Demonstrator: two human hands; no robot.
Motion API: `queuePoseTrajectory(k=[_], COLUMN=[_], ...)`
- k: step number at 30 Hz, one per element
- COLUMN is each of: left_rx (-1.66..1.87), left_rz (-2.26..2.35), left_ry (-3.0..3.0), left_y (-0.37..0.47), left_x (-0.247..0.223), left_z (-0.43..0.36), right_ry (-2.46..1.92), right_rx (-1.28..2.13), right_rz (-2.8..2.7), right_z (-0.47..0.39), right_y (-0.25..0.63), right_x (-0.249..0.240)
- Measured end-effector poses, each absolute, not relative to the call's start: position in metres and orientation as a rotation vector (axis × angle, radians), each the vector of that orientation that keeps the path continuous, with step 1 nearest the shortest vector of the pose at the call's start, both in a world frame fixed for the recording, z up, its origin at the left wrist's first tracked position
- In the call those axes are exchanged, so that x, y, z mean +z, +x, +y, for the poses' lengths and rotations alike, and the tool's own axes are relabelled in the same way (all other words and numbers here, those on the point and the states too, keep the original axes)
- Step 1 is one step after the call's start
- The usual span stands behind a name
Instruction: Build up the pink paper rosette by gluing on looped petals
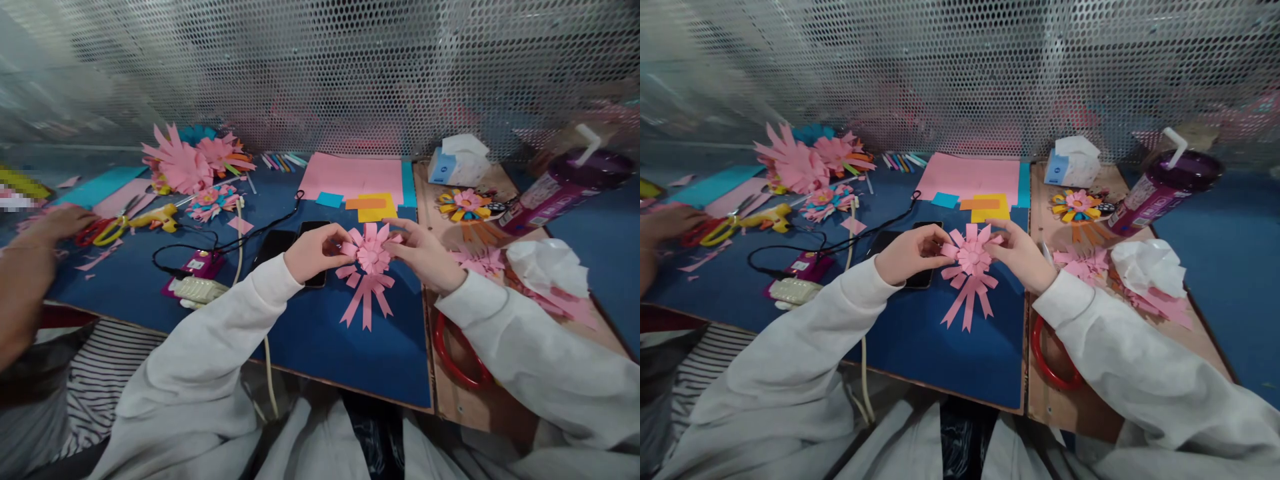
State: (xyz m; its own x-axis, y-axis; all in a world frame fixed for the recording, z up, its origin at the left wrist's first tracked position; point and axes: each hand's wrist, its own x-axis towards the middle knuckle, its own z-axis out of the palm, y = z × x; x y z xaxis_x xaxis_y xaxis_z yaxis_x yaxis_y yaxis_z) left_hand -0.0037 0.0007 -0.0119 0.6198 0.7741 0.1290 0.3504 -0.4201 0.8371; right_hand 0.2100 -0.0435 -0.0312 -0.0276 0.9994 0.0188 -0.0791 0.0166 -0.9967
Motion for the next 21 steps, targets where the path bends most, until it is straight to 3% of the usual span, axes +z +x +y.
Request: queuePoseTrajectory(k=[21], left_rx=[0.895], left_rz=[0.691], left_ry=[2.267], left_y=[-0.002], left_x=[-0.01], left_z=[-0.003], right_ry=[-1.014], right_rx=[1.44], right_rz=[-0.929], right_z=[-0.057], right_y=[0.204], right_x=[-0.026])
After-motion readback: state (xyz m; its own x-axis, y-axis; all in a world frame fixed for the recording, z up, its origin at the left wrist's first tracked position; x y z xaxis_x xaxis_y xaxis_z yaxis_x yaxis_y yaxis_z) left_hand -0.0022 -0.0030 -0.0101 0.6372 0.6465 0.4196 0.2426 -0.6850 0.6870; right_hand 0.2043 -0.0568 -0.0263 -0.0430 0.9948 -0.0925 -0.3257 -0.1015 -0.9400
